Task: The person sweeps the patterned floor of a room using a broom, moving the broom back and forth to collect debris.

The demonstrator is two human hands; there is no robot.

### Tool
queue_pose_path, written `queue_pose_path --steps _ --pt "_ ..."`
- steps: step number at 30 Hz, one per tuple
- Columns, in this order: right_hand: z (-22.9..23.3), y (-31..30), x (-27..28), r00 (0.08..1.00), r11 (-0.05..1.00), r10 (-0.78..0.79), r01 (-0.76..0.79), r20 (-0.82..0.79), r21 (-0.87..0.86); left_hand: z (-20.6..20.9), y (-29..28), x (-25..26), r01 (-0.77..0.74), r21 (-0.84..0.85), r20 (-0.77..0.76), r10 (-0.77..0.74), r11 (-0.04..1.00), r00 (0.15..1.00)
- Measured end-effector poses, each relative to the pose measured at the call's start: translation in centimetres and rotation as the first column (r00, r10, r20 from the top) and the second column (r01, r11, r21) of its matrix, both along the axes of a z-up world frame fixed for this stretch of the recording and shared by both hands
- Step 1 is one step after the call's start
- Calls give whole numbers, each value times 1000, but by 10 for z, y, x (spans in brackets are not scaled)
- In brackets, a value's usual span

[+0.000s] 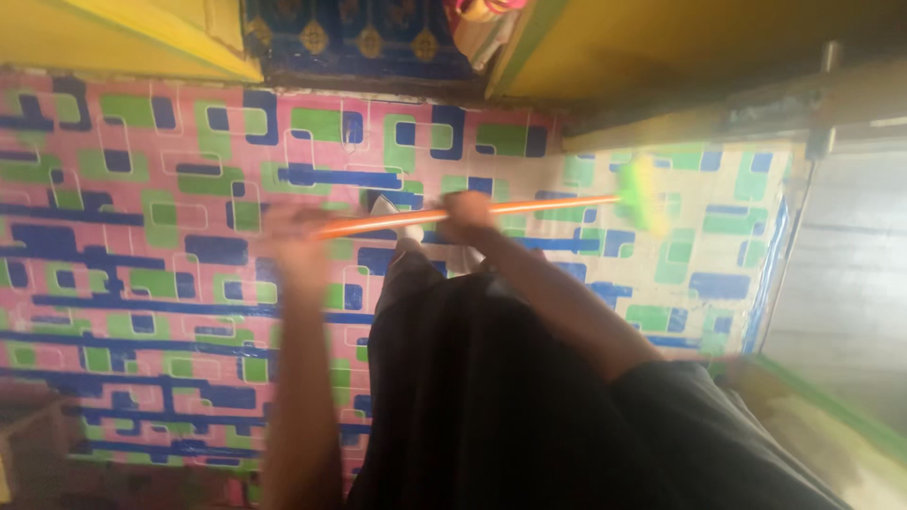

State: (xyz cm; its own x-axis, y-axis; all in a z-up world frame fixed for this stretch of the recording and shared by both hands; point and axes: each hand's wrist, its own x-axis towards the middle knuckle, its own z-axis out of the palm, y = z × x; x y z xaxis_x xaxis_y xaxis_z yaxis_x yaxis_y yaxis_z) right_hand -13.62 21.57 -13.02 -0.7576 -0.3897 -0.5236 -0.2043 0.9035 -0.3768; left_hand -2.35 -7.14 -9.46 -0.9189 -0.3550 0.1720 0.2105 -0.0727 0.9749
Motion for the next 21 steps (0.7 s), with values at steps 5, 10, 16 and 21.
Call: queue_pose_path --steps 5,10,16,21 --pt "142 -143 37 981 754 147 -195 -128 -627 224 -89 43 -329 176 -113 351 928 930" --pt "158 -196 45 947 471 120 -317 -296 -823 296 -51 53 -218 193 -208 257 957 944" --pt "92 -116 36 975 673 121 -218 -186 -706 264 18 23 -43 371 -124 95 928 988" --pt "55 18 58 725 660 -273 -338 -632 -672 217 120 -12 86 483 -27 -84 871 996"
